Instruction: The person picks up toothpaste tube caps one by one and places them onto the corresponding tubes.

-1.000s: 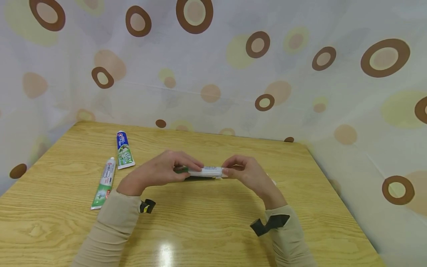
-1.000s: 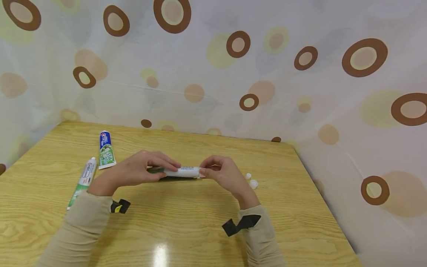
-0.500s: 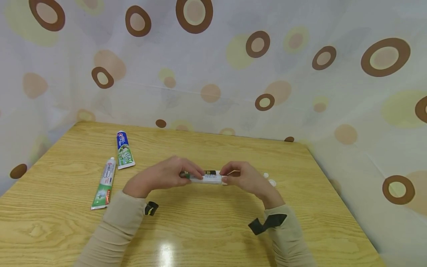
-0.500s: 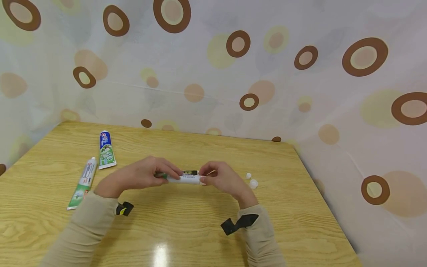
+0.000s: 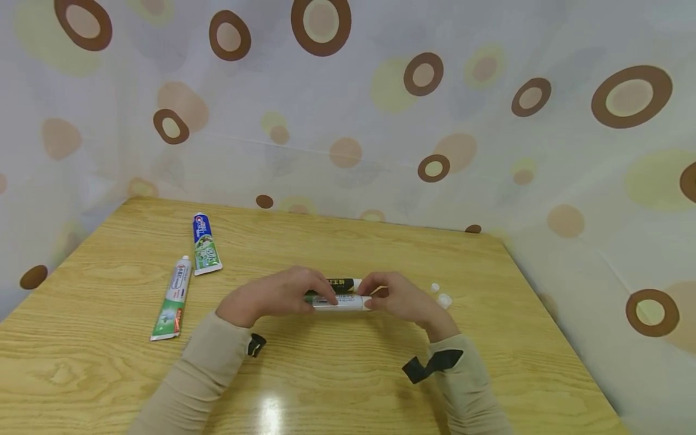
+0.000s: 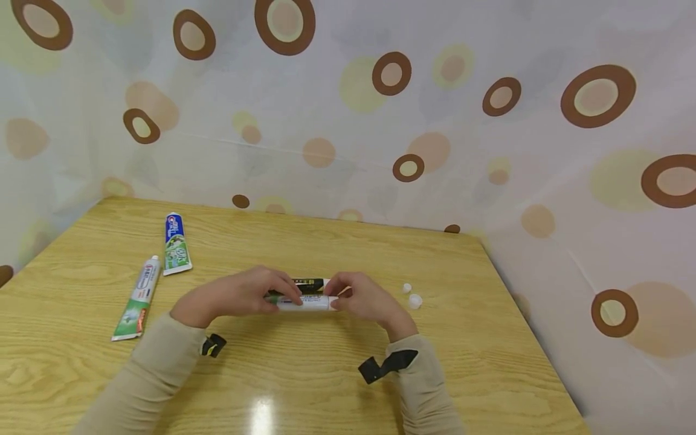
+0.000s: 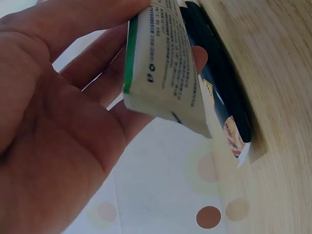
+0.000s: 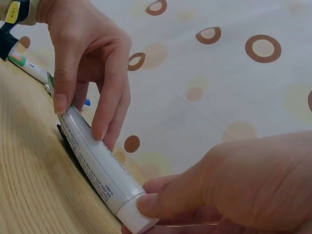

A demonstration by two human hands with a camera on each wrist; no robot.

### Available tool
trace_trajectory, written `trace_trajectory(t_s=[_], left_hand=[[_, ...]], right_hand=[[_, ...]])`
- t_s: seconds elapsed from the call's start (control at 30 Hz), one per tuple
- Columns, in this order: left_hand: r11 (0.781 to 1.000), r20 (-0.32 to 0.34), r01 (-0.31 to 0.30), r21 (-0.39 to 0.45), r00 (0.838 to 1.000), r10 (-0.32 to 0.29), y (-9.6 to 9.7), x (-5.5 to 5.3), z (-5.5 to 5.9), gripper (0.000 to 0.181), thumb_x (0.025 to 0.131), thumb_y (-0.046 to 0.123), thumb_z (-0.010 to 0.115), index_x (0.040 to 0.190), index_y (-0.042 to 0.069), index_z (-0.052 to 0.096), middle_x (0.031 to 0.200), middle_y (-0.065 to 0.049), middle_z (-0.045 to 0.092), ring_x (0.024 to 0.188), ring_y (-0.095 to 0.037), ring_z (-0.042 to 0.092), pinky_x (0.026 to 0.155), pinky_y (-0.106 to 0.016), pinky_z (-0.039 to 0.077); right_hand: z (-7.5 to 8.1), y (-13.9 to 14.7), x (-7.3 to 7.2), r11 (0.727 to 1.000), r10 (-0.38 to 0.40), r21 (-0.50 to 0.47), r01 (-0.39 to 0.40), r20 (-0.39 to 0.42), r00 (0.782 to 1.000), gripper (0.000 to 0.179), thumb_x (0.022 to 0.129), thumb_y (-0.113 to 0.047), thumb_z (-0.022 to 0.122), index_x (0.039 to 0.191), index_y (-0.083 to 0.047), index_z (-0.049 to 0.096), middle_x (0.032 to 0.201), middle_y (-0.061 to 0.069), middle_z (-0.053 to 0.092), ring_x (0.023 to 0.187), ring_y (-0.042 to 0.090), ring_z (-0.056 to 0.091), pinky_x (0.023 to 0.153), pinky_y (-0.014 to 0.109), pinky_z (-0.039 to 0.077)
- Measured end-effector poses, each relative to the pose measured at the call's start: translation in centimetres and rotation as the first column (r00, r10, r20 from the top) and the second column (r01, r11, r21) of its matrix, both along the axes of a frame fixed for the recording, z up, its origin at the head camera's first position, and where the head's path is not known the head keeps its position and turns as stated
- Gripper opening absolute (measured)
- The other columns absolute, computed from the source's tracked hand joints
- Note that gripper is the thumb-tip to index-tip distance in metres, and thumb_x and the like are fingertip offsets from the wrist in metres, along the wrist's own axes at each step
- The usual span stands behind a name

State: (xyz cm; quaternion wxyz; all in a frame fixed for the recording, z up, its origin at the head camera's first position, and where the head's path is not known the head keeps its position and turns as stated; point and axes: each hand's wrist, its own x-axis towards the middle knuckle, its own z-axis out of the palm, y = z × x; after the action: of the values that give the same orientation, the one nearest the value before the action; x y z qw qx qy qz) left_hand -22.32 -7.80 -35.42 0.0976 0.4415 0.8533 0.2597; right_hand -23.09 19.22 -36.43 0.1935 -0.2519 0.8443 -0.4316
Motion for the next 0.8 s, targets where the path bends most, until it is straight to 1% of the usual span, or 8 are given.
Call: trace_trajectory(t_s=[0.17,0.33,0.43,0.57,0.67,0.8], left_hand=[[1.000,-0.014,-0.001,-0.009,1.000,0.000,0.2,0.0,-0.3,0.036,0.084,-0.006,0.073,0.114,0.014,0.074,0.121,-0.001,0.069,0.113,-0.016,0.062,0.094,-0.033,0.052],[1.000,-0.039,0.006,-0.013,0.999,-0.006,0.4,-0.1,-0.8,0.033,0.083,-0.006,0.073,0.109,0.014,0.076,0.119,-0.002,0.070,0.111,-0.017,0.062,0.094,-0.034,0.051],[0.999,-0.037,-0.015,-0.029,0.999,0.014,0.6,-0.1,-1.1,0.032,0.082,-0.007,0.073,0.106,0.015,0.076,0.119,-0.003,0.068,0.110,-0.018,0.061,0.095,-0.034,0.051],[0.998,-0.046,-0.046,-0.054,0.998,0.044,0.7,-0.1,-1.4,0.033,0.080,-0.009,0.073,0.102,0.016,0.077,0.119,-0.004,0.065,0.108,-0.019,0.060,0.093,-0.034,0.051],[0.997,-0.059,-0.053,-0.064,0.997,0.049,0.8,0.1,-1.5,0.032,0.080,-0.009,0.073,0.100,0.016,0.077,0.117,-0.005,0.064,0.108,-0.020,0.060,0.092,-0.034,0.051],[0.994,-0.061,-0.065,-0.084,0.996,0.060,1.1,0.2,-1.6,0.031,0.081,-0.009,0.074,0.099,0.016,0.078,0.116,-0.004,0.063,0.108,-0.019,0.060,0.092,-0.033,0.051]], right_hand=[[-0.3,0.0,0.0,1.000,0.004,0.006,-0.004,-0.025,1.000,0.017,0.093,0.003,0.060,0.110,0.001,0.064,0.112,0.018,0.062,0.099,0.025,0.063,0.085,0.034,0.054],[-0.5,-0.1,-0.3,1.000,0.006,0.029,-0.004,-0.059,0.998,0.017,0.092,0.003,0.062,0.108,-0.001,0.065,0.111,0.016,0.064,0.101,0.023,0.062,0.087,0.035,0.053],[-0.7,-0.2,-0.4,0.998,0.000,0.060,0.005,-0.082,0.997,0.016,0.092,0.003,0.063,0.106,-0.002,0.065,0.110,0.014,0.065,0.101,0.022,0.062,0.088,0.036,0.053],[-0.9,-0.4,-0.4,0.996,-0.021,0.089,0.028,-0.085,0.996,0.016,0.090,0.003,0.064,0.104,-0.004,0.066,0.109,0.012,0.066,0.099,0.022,0.063,0.085,0.035,0.053],[-1.1,-0.5,-0.4,0.994,-0.033,0.097,0.041,-0.081,0.996,0.016,0.089,0.004,0.065,0.102,-0.005,0.066,0.109,0.012,0.066,0.098,0.022,0.063,0.083,0.033,0.053],[-1.4,-0.5,-0.5,0.992,-0.049,0.114,0.060,-0.091,0.995,0.017,0.088,0.005,0.066,0.101,-0.007,0.066,0.108,0.010,0.066,0.098,0.021,0.063,0.083,0.033,0.053]])
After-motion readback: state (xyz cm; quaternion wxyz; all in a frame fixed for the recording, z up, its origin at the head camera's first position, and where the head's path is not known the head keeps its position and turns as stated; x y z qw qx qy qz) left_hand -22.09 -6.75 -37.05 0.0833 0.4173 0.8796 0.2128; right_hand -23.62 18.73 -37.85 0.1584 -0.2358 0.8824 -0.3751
